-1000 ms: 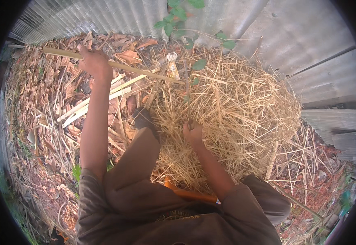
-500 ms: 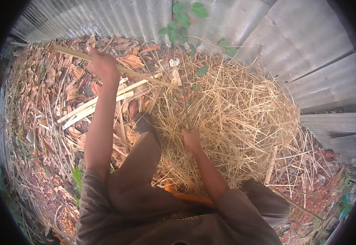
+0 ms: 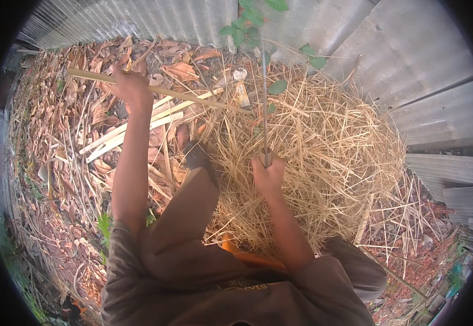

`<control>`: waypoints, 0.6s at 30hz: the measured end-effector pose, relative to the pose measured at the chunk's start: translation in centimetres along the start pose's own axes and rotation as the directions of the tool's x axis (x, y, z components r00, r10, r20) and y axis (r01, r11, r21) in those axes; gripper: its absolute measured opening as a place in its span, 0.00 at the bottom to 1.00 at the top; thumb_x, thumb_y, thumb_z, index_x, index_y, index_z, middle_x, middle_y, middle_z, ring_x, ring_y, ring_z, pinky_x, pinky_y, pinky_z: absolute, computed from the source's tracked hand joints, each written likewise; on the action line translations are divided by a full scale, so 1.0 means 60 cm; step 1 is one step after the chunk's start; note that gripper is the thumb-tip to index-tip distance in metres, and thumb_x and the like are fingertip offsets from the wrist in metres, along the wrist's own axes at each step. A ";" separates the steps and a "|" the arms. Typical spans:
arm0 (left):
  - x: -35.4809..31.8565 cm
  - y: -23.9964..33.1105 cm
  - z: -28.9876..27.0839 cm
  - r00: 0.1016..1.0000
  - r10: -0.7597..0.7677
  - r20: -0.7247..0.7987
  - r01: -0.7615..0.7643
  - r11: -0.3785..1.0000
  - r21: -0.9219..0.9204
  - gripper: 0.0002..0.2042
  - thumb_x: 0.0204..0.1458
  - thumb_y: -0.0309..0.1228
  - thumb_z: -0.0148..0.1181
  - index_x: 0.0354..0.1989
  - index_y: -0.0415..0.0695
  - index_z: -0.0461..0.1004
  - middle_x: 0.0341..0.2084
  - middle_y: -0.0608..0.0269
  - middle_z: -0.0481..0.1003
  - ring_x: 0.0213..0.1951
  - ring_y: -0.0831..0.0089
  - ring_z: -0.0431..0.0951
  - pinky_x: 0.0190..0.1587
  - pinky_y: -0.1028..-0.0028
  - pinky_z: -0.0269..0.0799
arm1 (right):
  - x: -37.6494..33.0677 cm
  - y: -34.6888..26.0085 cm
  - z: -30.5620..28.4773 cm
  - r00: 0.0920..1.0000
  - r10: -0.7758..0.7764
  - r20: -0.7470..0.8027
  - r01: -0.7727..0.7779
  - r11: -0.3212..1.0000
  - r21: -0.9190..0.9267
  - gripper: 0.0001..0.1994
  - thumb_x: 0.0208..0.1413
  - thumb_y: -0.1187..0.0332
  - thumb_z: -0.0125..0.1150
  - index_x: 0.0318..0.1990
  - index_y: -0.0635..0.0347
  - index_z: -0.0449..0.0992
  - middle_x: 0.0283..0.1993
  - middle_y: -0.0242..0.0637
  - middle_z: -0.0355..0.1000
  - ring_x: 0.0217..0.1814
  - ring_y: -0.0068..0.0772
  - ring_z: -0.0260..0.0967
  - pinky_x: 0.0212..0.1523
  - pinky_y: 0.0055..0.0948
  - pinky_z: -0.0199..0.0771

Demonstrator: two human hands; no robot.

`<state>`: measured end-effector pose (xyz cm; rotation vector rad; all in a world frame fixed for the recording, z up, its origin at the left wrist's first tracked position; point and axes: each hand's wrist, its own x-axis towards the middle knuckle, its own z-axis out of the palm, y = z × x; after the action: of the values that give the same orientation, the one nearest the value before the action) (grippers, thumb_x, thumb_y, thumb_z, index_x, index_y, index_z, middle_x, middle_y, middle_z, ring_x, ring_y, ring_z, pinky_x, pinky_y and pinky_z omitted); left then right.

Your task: The person sits on the ground and uses a blue utility knife to split a long bamboo stick into thin strips. Afterward, the person uses a machete to further split and shape the bamboo pieces.

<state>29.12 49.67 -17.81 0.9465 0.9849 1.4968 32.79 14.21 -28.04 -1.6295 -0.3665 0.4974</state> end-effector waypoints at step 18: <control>-0.093 0.162 0.071 0.945 0.153 0.290 -0.109 0.980 -0.164 0.26 0.64 0.43 0.48 0.13 0.45 0.56 0.09 0.71 0.57 0.12 0.82 0.57 0.15 0.77 0.53 | 0.009 -0.091 -0.023 0.994 0.109 -0.026 -0.111 0.992 -0.067 0.12 0.53 0.74 0.58 0.21 0.56 0.61 0.17 0.23 0.56 0.19 0.14 0.50 0.20 0.23 0.50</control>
<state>30.51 43.59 -7.57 1.1124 0.5931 1.4584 34.23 13.94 -22.60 -1.7266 -0.2807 0.5549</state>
